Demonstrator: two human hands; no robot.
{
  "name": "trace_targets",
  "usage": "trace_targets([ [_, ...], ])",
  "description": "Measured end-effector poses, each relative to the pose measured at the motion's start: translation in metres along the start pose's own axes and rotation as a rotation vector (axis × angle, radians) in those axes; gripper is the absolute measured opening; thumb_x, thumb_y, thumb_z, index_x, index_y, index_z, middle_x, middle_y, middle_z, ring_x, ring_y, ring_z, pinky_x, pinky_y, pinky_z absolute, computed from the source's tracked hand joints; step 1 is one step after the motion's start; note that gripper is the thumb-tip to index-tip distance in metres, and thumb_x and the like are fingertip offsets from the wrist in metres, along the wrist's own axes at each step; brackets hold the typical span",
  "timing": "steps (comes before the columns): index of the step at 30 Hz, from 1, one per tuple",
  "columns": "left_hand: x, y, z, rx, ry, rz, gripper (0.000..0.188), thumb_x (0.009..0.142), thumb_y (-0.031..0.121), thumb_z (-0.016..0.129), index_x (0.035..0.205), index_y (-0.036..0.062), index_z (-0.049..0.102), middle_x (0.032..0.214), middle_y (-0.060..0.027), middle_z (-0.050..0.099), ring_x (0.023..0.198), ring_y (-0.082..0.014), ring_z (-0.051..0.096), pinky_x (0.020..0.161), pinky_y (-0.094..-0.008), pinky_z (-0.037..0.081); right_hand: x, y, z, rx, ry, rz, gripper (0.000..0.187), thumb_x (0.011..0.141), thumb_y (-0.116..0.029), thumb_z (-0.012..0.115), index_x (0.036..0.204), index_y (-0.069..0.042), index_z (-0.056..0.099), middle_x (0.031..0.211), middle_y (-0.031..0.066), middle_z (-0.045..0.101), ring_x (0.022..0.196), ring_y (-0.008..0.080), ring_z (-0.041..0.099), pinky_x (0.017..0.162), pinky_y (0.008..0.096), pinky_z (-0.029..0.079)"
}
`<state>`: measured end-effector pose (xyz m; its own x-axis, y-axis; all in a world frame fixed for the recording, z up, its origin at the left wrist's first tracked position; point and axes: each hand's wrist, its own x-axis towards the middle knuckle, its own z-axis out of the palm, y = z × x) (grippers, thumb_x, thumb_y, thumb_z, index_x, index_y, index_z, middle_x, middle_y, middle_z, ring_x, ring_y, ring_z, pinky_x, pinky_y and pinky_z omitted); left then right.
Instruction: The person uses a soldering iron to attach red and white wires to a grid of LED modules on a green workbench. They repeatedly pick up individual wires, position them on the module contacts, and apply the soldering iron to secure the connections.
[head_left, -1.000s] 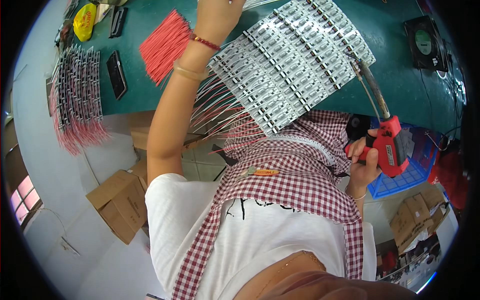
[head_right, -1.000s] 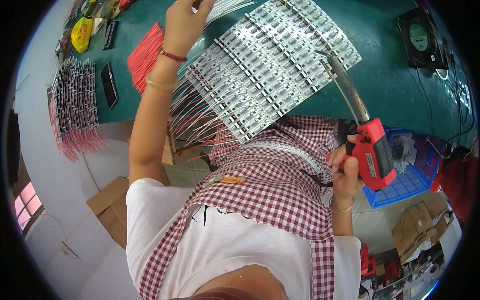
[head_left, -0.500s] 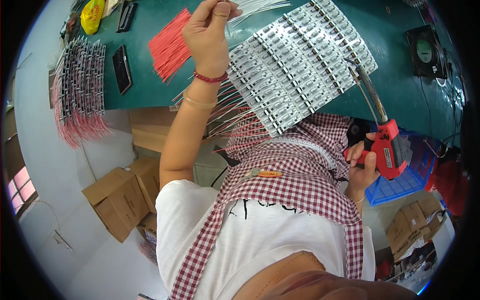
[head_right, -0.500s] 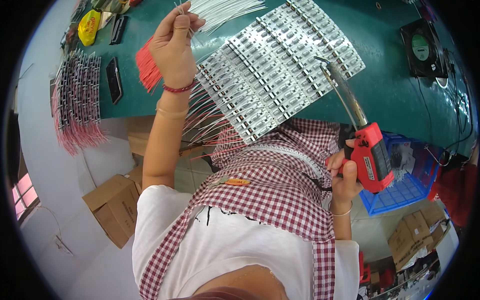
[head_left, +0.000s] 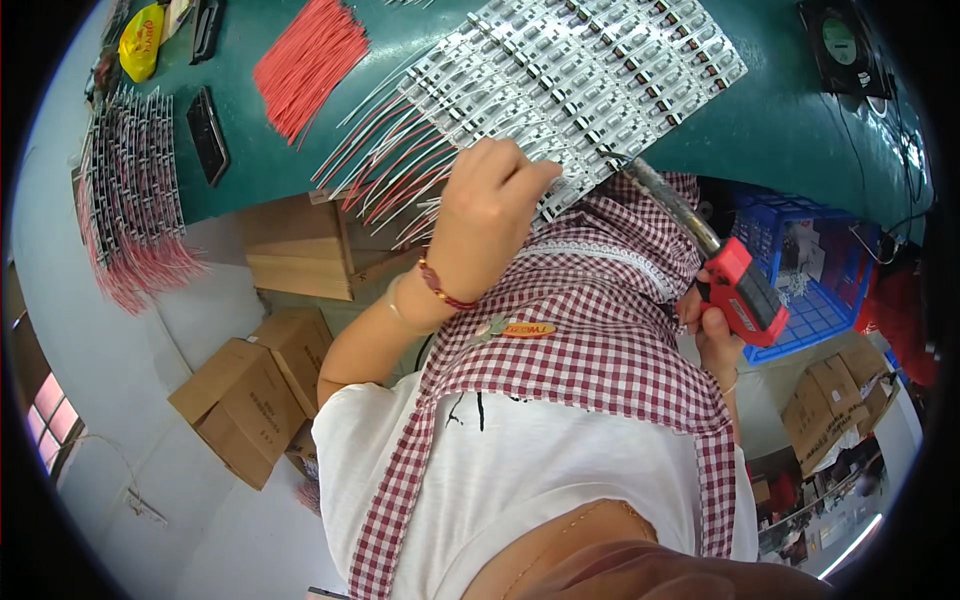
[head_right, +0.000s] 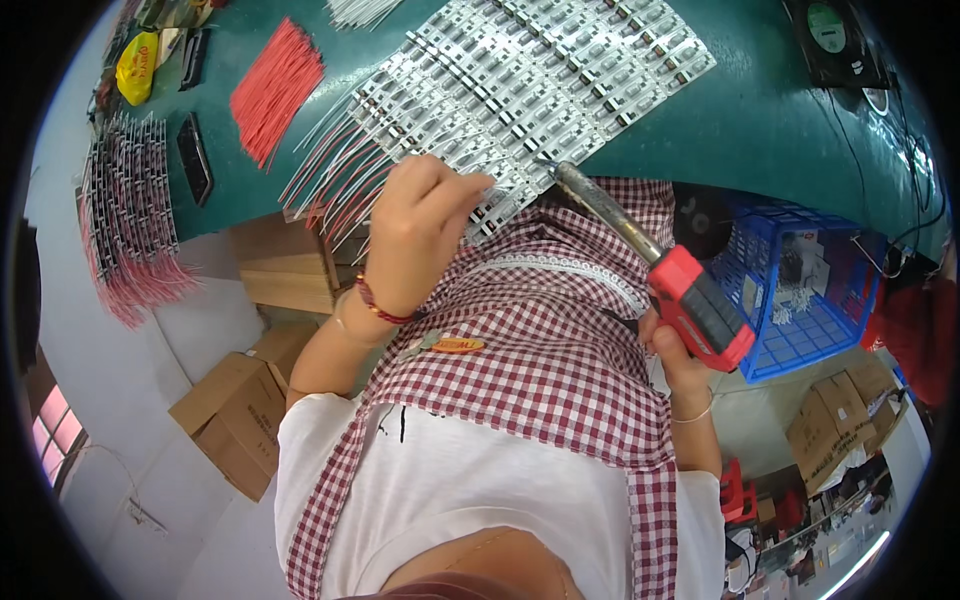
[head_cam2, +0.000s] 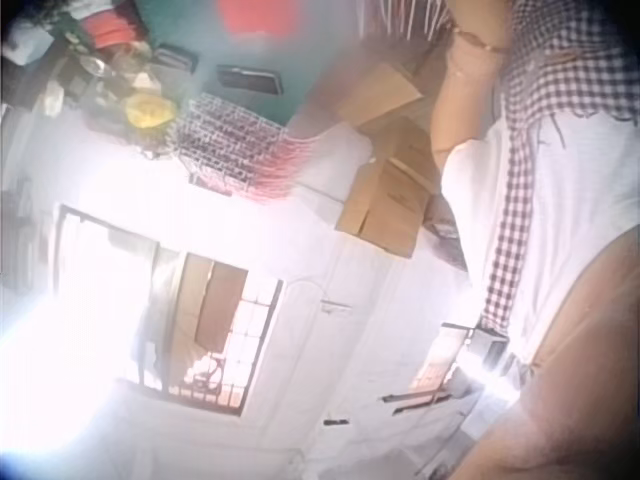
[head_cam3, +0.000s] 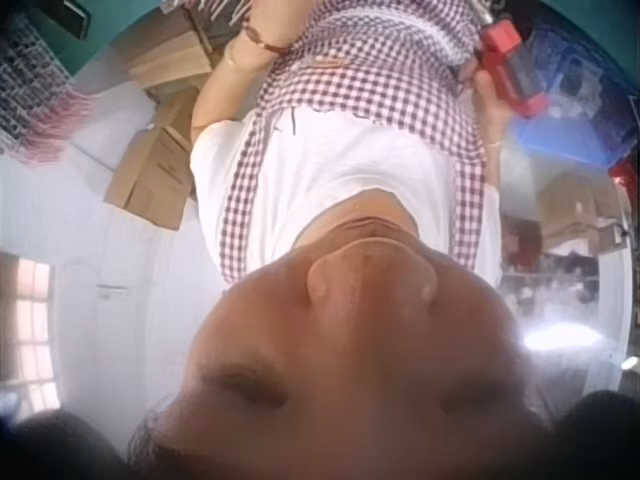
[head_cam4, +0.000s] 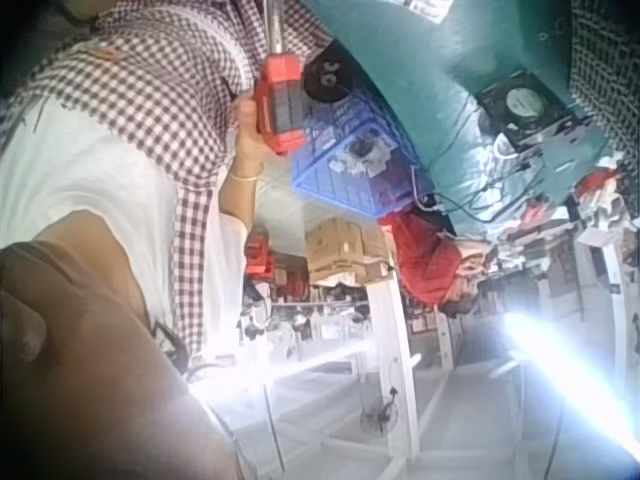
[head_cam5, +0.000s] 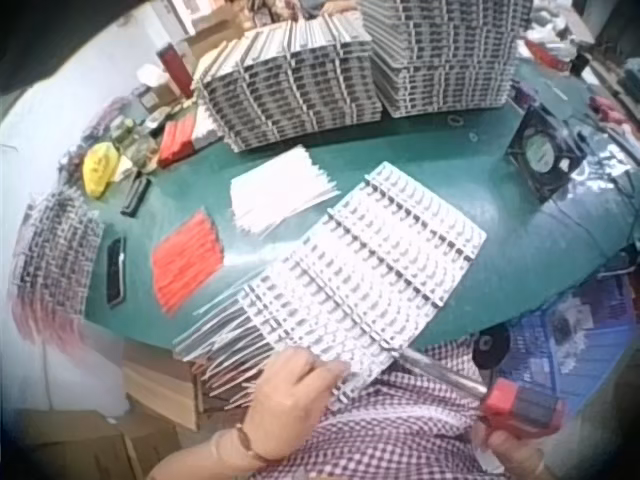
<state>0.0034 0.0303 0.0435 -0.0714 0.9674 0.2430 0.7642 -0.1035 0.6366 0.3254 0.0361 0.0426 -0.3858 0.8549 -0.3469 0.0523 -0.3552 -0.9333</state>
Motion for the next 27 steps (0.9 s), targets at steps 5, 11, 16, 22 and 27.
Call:
trace_targets([
  [5, -0.003, 0.003, 0.02, 0.066, 0.091, 0.014, 0.019, 0.073, -0.002, 0.075, 0.09, 0.0055, 0.07, 0.075, -0.0061, 0.052, 0.072, -0.0243, 0.054, 0.065, -0.0361, 0.044, -0.004, 0.012, 0.0, -0.01, -0.002, 0.068, 0.062, 0.09, -0.04, 0.069, 0.129, 0.005, 0.051, 0.069, 0.0052, 0.055, 0.056, 0.012, 0.049, 0.062, 0.0299, 0.044],
  [11, 0.0, 0.005, 0.024, 0.096, 0.078, 0.024, 0.02, 0.073, -0.002, 0.074, 0.091, 0.0059, 0.07, 0.074, -0.0061, 0.05, 0.071, -0.0244, 0.053, 0.064, -0.0362, 0.043, -0.005, 0.014, 0.003, -0.004, -0.021, 0.036, 0.023, 0.093, -0.02, 0.069, 0.104, -0.001, 0.063, 0.082, 0.0035, 0.062, 0.071, 0.0103, 0.056, 0.065, 0.0253, 0.045],
  [16, -0.001, 0.005, 0.022, 0.099, 0.064, 0.018, 0.021, 0.073, -0.003, 0.074, 0.091, 0.006, 0.07, 0.074, -0.0059, 0.05, 0.071, -0.0244, 0.052, 0.064, -0.0363, 0.043, -0.013, 0.031, -0.007, -0.164, 0.034, 0.056, 0.021, 0.089, -0.018, 0.073, 0.1, -0.001, 0.066, 0.085, 0.0041, 0.065, 0.073, 0.0137, 0.061, 0.067, 0.0284, 0.048],
  [22, -0.001, 0.005, 0.022, 0.101, 0.071, 0.018, 0.02, 0.072, -0.003, 0.074, 0.09, 0.0056, 0.07, 0.074, -0.0059, 0.049, 0.071, -0.0241, 0.052, 0.063, -0.036, 0.043, -0.005, 0.034, -0.014, -0.689, -0.055, -0.2, 0.015, 0.078, -0.01, 0.074, 0.089, -0.002, 0.067, 0.081, 0.0111, 0.064, 0.064, 0.0256, 0.062, 0.056, 0.0345, 0.047],
  [27, 0.001, 0.007, 0.023, 0.101, 0.074, 0.009, 0.02, 0.072, -0.004, 0.074, 0.089, 0.0049, 0.07, 0.074, -0.0061, 0.048, 0.07, -0.0243, 0.052, 0.063, -0.036, 0.043, -0.007, 0.033, -0.01, -0.637, -0.04, -0.247, 0.016, 0.076, -0.008, 0.073, 0.09, -0.003, 0.067, 0.078, 0.0116, 0.063, 0.062, 0.0284, 0.061, 0.053, 0.0354, 0.045],
])
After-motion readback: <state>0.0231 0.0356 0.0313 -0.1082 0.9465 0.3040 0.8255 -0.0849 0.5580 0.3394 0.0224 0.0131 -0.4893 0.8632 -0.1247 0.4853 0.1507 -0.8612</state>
